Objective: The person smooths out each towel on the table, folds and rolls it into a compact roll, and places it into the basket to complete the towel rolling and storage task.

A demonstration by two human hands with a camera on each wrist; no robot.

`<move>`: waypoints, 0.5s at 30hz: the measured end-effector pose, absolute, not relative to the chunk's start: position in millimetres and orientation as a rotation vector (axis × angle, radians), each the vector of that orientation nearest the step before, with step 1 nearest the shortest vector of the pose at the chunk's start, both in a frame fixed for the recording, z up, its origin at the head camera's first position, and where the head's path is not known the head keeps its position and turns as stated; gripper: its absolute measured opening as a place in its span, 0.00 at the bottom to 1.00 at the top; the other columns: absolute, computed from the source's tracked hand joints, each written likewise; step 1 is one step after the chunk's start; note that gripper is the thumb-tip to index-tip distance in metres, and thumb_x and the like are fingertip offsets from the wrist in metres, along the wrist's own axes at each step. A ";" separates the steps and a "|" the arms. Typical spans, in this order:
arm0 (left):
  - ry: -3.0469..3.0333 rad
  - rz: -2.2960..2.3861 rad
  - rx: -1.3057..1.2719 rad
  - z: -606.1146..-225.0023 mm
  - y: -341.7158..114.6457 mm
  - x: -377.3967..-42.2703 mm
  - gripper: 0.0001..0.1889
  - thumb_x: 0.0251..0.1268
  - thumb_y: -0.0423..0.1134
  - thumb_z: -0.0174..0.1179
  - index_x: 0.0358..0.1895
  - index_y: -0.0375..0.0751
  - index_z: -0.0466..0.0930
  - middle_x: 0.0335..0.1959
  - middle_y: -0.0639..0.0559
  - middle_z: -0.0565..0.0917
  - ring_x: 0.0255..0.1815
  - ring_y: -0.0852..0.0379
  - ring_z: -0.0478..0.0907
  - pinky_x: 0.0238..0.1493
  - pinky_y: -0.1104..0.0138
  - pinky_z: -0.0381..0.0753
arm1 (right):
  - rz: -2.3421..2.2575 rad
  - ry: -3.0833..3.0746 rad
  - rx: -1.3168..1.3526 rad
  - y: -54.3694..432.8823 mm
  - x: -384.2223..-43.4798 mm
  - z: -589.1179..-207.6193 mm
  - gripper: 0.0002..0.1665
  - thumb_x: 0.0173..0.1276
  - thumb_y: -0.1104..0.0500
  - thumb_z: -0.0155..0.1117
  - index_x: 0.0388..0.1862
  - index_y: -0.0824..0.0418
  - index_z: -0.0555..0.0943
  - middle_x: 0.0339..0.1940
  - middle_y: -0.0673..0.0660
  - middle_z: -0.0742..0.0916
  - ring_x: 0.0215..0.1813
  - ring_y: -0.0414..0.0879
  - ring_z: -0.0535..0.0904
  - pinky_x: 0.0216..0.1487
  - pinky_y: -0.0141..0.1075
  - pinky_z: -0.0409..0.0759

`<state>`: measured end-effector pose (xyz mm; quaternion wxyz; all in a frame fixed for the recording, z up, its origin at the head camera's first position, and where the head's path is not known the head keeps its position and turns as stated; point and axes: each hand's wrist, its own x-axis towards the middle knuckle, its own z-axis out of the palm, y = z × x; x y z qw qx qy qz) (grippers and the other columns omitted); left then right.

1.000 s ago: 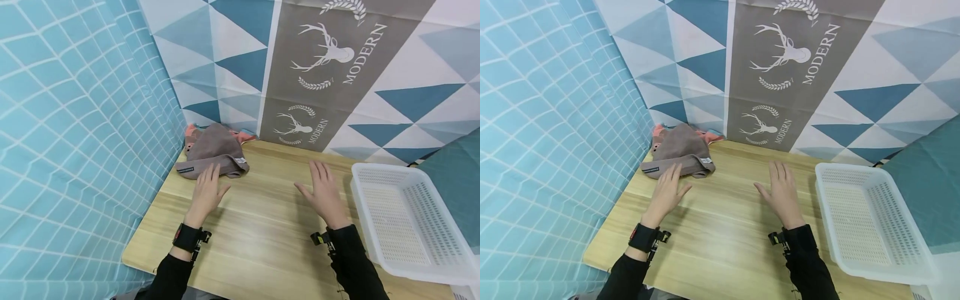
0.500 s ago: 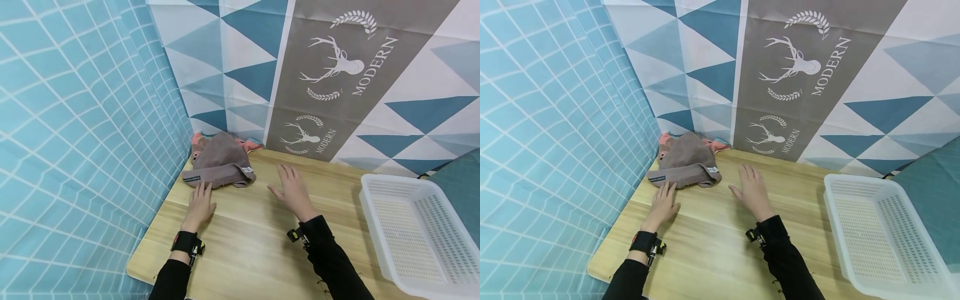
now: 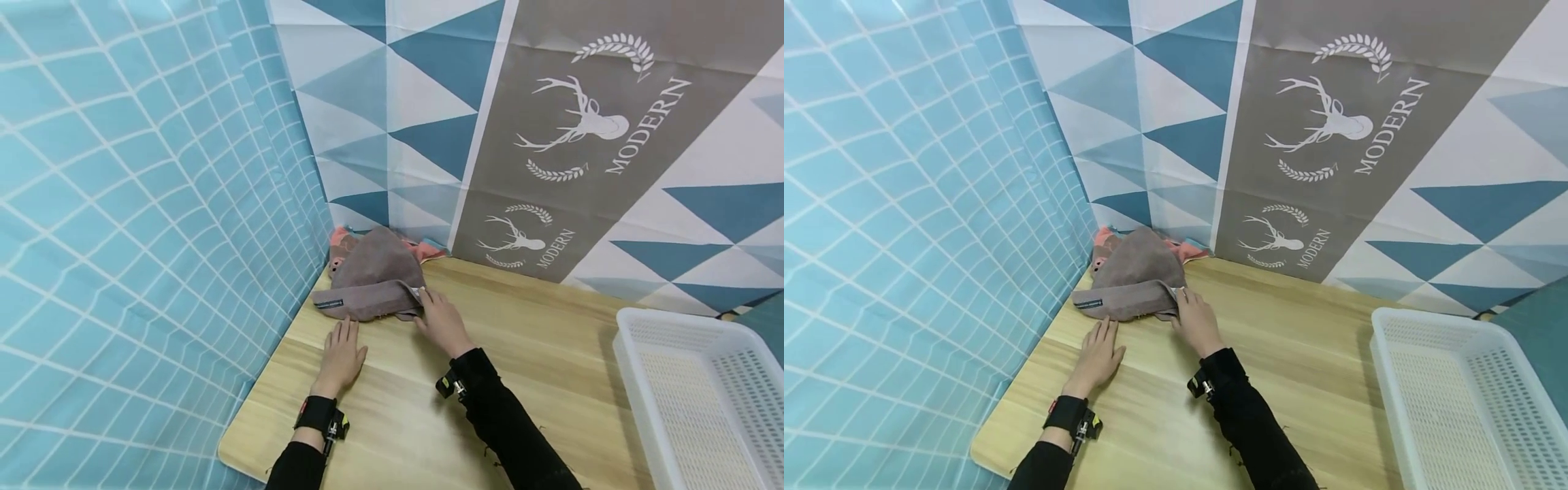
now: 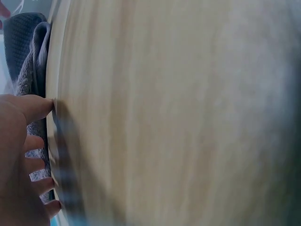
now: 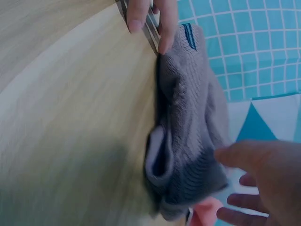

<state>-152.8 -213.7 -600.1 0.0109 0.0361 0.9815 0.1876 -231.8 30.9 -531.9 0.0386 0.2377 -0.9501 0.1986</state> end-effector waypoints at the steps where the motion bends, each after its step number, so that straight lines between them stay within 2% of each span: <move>1: 3.065 0.583 0.110 -600.9 -211.8 -151.2 0.33 0.75 0.45 0.54 0.74 0.28 0.58 0.77 0.30 0.54 0.77 0.32 0.51 0.73 0.40 0.53 | 0.620 -2.909 0.718 29.8 -231.3 -535.2 0.37 0.66 0.58 0.70 0.70 0.69 0.69 0.66 0.70 0.76 0.66 0.65 0.73 0.63 0.55 0.73; 7: 3.066 0.513 0.101 -593.2 -201.4 -151.0 0.32 0.74 0.44 0.56 0.73 0.28 0.60 0.76 0.28 0.54 0.77 0.32 0.52 0.74 0.41 0.52 | 0.647 -2.919 0.595 27.2 -240.0 -554.7 0.30 0.65 0.62 0.71 0.64 0.70 0.75 0.62 0.69 0.79 0.61 0.65 0.76 0.58 0.54 0.77; 12: 3.084 0.414 0.153 -577.6 -186.3 -159.6 0.36 0.69 0.44 0.62 0.73 0.29 0.60 0.75 0.27 0.55 0.77 0.33 0.53 0.75 0.43 0.52 | 0.645 -2.911 0.565 28.8 -247.7 -567.6 0.21 0.67 0.58 0.69 0.58 0.63 0.82 0.57 0.65 0.82 0.58 0.63 0.77 0.53 0.54 0.78; 15: 3.114 0.385 0.206 -571.4 -175.5 -164.3 0.37 0.68 0.45 0.63 0.73 0.31 0.60 0.75 0.28 0.57 0.76 0.34 0.54 0.75 0.43 0.53 | 0.663 -2.873 0.565 30.0 -247.5 -570.5 0.14 0.67 0.58 0.69 0.50 0.59 0.87 0.54 0.62 0.83 0.56 0.60 0.78 0.51 0.53 0.79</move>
